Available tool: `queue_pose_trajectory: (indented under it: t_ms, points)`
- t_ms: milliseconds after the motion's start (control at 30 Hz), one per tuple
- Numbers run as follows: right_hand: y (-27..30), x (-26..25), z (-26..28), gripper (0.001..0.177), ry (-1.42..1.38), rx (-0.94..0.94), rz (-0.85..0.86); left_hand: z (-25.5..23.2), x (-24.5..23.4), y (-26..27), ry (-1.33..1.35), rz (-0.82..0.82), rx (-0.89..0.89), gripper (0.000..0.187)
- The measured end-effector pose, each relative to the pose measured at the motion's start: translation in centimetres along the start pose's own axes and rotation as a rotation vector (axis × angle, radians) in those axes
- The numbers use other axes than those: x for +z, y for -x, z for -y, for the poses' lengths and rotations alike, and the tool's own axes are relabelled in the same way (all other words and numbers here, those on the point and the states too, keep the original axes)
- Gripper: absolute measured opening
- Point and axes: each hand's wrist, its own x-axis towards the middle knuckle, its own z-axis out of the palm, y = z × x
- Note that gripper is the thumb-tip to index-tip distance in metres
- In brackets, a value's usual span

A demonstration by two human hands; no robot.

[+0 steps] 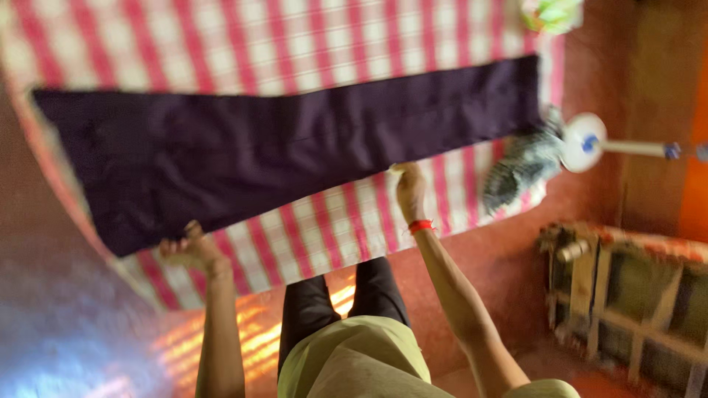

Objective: The person wipes a dark purple pair of trousers laid out on a striped table using a white cloth. They repeatedly smooth and rub the fabric surface, then fold the trousers in half lengthwise and continue wiping before folding them again.

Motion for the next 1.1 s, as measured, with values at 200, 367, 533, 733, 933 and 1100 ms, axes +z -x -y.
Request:
queue_pose_trajectory:
  t_ms: [200,367,533,733,933,1100]
  points:
    - [-5.6,-11.5,-9.8,0.049,-0.482,0.495,-0.528,-0.5,0.7,-1.9,0.085,-0.020,-0.294,0.036]
    - [-13.4,-17.5,-12.6,0.073,0.026,0.695,-0.619,-2.4,1.6,-2.7,0.090,-0.184,-0.527,0.045]
    - [-17.3,-18.3,-9.6,0.052,0.250,0.695,-0.809,-5.1,3.5,0.1,0.049,-0.021,-0.483,0.051]
    - [-17.9,-19.1,-11.4,0.044,0.377,0.578,-0.863,-7.9,7.0,3.0,0.112,0.017,-0.426,0.059]
    - [-19.3,-21.1,-15.1,0.029,-0.021,0.581,-0.886,-5.2,5.5,0.6,0.070,-0.048,-0.295,0.063]
    - [-17.1,-20.7,-14.8,0.026,-0.338,0.522,-0.958,-3.8,3.6,-1.8,0.254,0.156,-0.280,0.059]
